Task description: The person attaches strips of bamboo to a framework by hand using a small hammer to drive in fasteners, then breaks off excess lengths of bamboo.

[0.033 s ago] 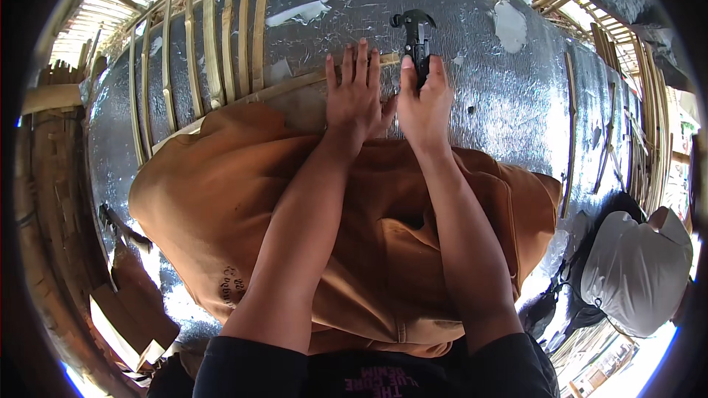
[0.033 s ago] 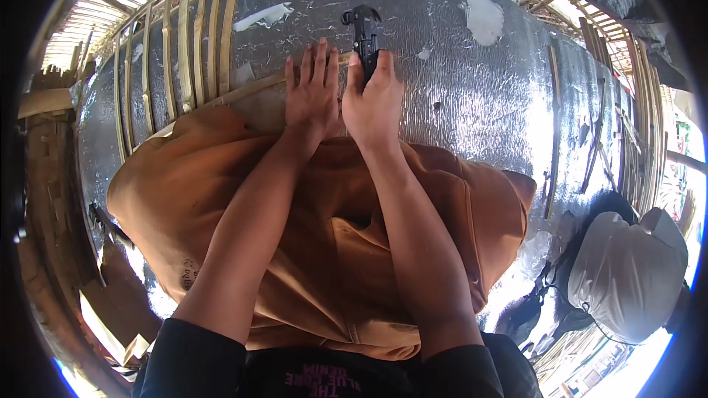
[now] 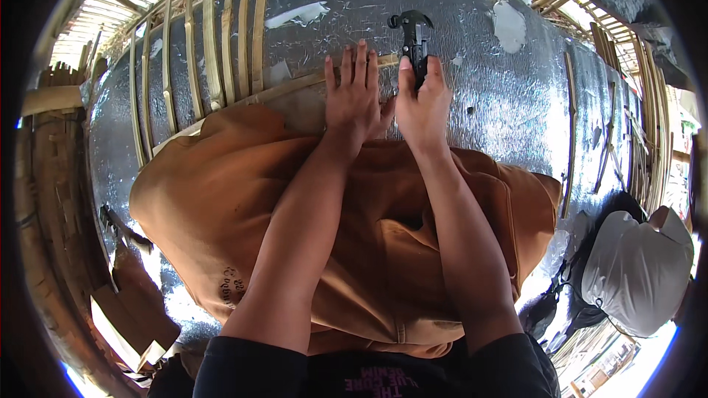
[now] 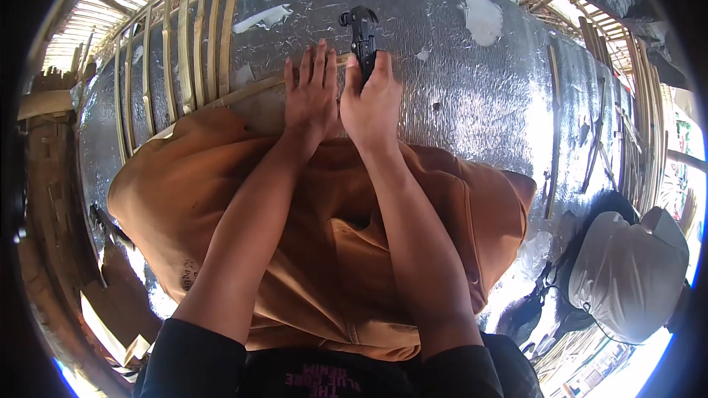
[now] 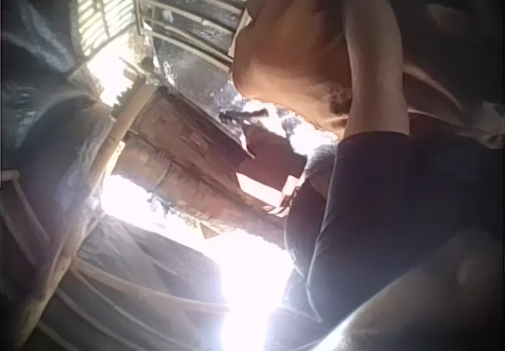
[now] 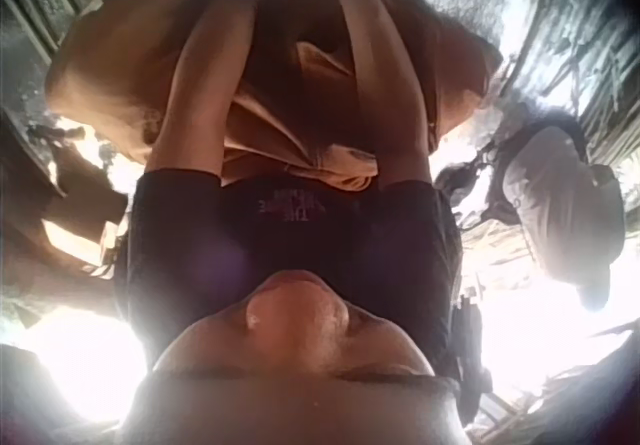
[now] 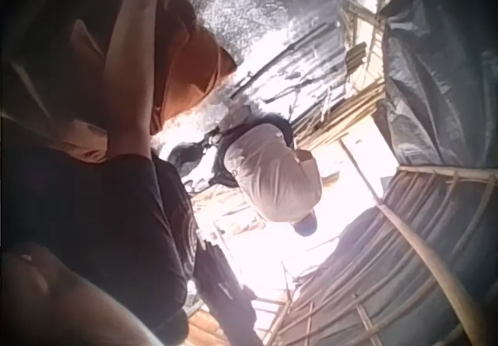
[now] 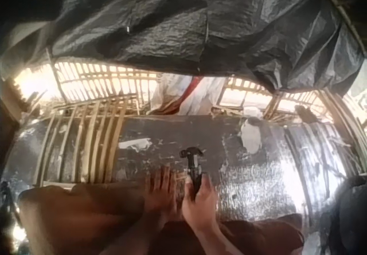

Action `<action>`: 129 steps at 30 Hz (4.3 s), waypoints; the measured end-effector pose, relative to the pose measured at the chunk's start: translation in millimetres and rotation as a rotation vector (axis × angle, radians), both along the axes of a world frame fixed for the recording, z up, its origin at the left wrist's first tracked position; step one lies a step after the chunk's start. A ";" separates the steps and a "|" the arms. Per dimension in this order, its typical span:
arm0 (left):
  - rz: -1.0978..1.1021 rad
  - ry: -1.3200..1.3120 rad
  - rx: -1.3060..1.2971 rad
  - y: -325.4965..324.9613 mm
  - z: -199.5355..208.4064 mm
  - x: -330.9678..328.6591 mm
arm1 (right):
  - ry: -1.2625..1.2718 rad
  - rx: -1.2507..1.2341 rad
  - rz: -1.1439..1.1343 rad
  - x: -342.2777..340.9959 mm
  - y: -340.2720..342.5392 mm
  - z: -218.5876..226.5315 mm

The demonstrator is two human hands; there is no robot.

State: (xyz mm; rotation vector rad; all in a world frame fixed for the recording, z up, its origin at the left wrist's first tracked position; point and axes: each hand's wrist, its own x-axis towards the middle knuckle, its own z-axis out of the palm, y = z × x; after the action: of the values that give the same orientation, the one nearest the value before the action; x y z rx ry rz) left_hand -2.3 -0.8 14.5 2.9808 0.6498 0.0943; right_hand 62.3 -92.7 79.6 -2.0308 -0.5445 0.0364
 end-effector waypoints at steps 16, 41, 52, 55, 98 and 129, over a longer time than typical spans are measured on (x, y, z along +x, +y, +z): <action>-0.002 0.062 0.055 -0.8 -0.1 1.4 | 0.023 -0.052 0.019 -2.3 -0.1 5.6; -0.013 -0.048 0.021 1.4 -11.7 1.2 | -0.156 -0.492 0.275 -12.9 -12.6 5.6; -0.014 -0.048 -0.001 0.7 -5.5 -0.5 | -0.336 -0.555 0.260 -16.1 -16.1 -6.4; -0.008 -0.102 0.017 2.2 -12.2 2.8 | -0.392 -0.486 0.281 -20.1 -18.8 -8.0; -0.022 0.021 -0.015 -0.2 2.5 -1.6 | -0.091 -0.621 0.239 -20.2 -11.2 -11.3; -0.011 -0.123 -0.042 -0.6 -5.6 -2.6 | -0.137 -0.355 0.239 -12.5 -10.5 -5.4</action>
State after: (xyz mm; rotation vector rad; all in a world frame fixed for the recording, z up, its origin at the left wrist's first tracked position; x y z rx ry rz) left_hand -4.9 -1.5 9.0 2.9103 0.6127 0.2583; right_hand 49.8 -103.2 74.2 -2.3110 -0.9189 0.1468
